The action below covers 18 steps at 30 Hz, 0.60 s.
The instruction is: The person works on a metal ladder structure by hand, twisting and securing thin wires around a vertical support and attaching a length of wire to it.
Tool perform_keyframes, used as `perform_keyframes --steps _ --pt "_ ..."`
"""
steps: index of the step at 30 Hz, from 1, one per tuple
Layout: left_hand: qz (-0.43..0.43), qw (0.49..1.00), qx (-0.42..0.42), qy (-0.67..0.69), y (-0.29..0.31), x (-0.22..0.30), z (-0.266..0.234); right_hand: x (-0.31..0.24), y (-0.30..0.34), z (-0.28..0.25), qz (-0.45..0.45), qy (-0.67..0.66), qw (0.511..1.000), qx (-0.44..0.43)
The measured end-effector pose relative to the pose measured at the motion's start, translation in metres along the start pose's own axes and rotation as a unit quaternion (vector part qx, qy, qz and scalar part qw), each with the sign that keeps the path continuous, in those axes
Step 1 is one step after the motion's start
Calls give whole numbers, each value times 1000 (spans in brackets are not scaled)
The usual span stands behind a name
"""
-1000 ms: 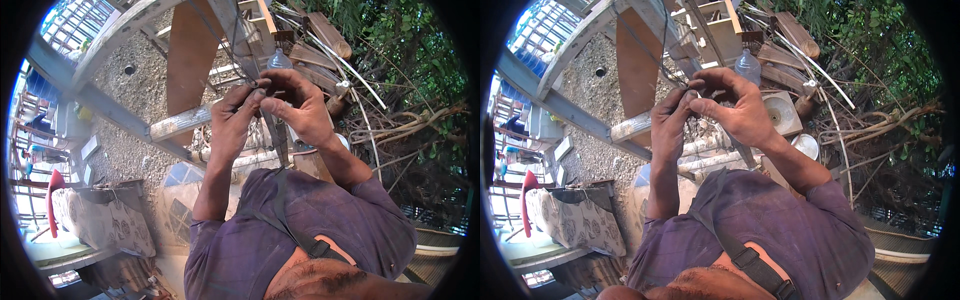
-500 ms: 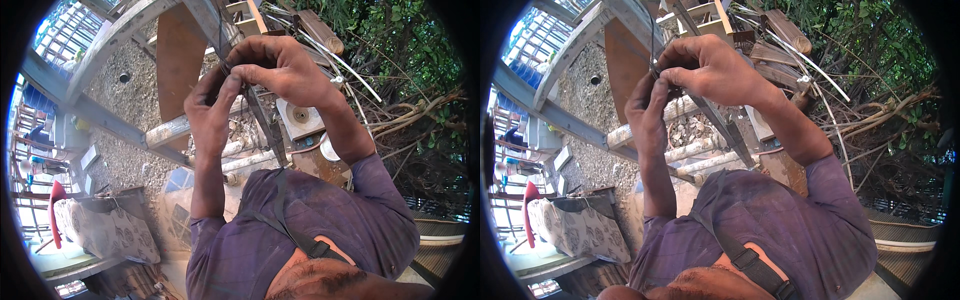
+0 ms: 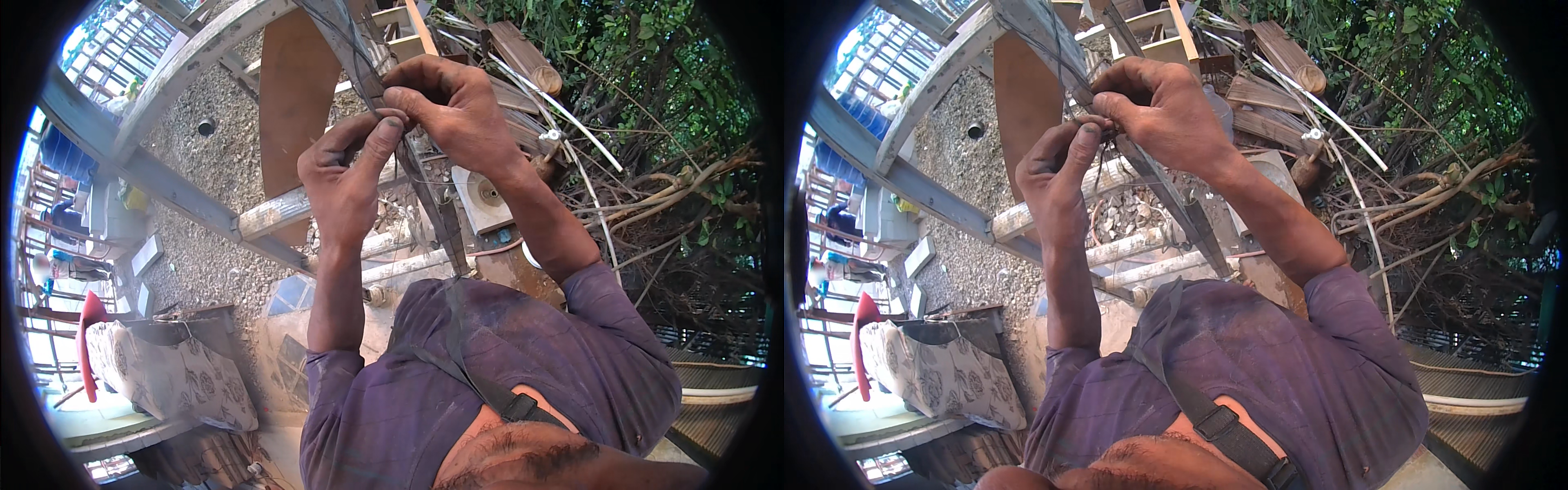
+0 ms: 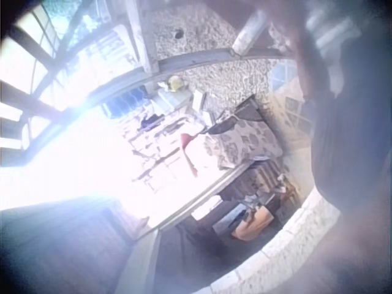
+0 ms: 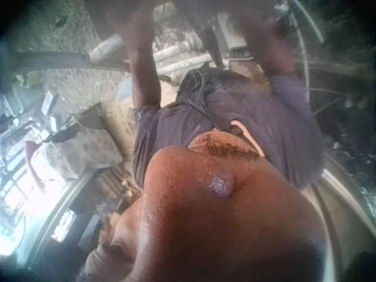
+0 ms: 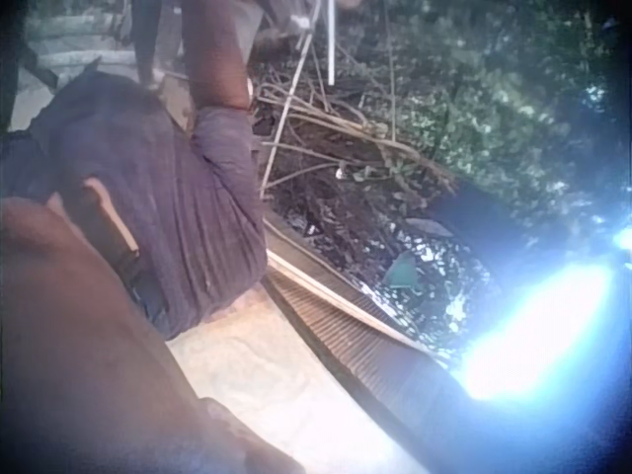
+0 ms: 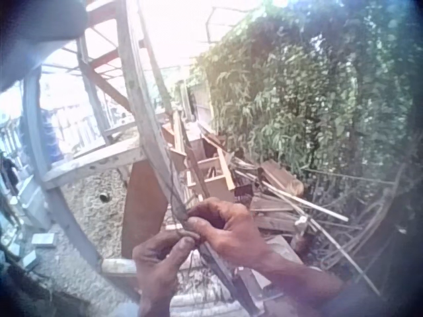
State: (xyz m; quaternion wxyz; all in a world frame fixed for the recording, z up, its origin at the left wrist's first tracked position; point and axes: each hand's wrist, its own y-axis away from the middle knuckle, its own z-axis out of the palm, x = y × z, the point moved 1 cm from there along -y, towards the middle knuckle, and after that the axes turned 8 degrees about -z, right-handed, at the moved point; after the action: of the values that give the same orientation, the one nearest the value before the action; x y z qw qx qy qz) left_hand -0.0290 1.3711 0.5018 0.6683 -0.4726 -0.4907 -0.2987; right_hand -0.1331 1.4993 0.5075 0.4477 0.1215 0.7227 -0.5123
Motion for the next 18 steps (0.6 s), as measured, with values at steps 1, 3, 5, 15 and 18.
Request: perform_keyframes --steps 1,3,5,15,18 --pt "-6 999 -18 -26 -3 2 -4 1 0 -1 12 -33 999 -4" --pt "22 994 -43 -93 -3 2 -5 1 -1 -3 35 -100 994 -14" --pt "89 979 -59 -173 -1 -4 -5 2 2 -9 57 -135 989 1" --pt "-15 992 25 -123 18 -17 13 -32 15 -5 -125 238 963 -12" --pt "-38 992 59 -109 17 -14 18 -28 10 -6 -88 250 964 -29"
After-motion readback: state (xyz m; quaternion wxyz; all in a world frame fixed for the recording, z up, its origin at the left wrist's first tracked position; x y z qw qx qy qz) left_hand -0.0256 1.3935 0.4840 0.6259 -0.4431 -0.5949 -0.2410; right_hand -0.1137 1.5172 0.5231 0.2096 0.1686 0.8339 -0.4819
